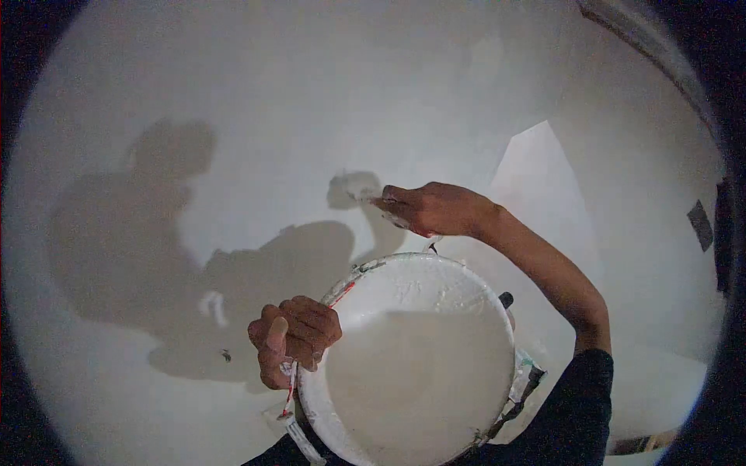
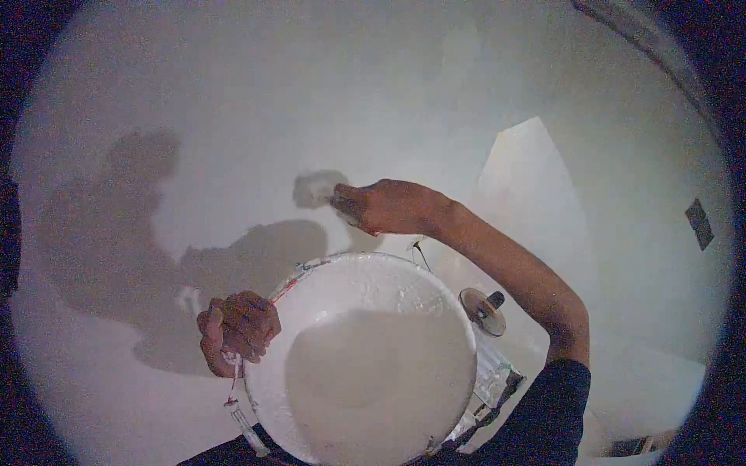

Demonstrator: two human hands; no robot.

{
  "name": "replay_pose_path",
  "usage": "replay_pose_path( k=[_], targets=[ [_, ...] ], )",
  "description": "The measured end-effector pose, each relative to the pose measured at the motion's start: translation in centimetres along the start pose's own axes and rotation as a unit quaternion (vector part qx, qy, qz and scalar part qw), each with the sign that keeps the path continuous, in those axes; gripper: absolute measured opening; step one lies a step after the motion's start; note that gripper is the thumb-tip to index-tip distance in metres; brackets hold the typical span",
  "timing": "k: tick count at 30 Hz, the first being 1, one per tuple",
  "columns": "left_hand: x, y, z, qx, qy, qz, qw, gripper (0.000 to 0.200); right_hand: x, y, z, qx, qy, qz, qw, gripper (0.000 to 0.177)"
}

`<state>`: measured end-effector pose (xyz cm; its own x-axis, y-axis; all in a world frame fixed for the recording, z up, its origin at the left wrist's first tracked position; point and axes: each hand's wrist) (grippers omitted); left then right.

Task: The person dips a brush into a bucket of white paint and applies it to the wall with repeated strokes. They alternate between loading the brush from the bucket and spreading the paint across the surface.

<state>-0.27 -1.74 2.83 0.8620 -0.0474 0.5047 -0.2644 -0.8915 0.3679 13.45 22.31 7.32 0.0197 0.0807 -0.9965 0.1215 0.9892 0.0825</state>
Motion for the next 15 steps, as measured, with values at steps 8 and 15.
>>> replay_pose_path(
  k=[8, 15],
  targets=[
    [-0.2, -0.2, -0.8, -0.014, -0.082, 0.000, 0.997, 0.052, -3.2, 4.0, 0.9, 0.073, 0.370, -0.029, 0.926, 0.052],
    [0.0, 0.1, -0.1, -0.036, -0.041, -0.019, 0.998, 0.056, 6.8, 2.5, 2.7, 0.046, 0.008, -0.118, 0.992, 0.047]
  ],
)
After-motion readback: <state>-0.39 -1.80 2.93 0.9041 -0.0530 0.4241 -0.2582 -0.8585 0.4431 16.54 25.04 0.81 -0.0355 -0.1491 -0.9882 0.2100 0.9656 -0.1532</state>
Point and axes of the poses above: each hand's wrist, its own z-axis away from the middle knuckle, its own x-axis out of the palm, y = z × x, and after that the axes turned 2 degrees about x, right-handed
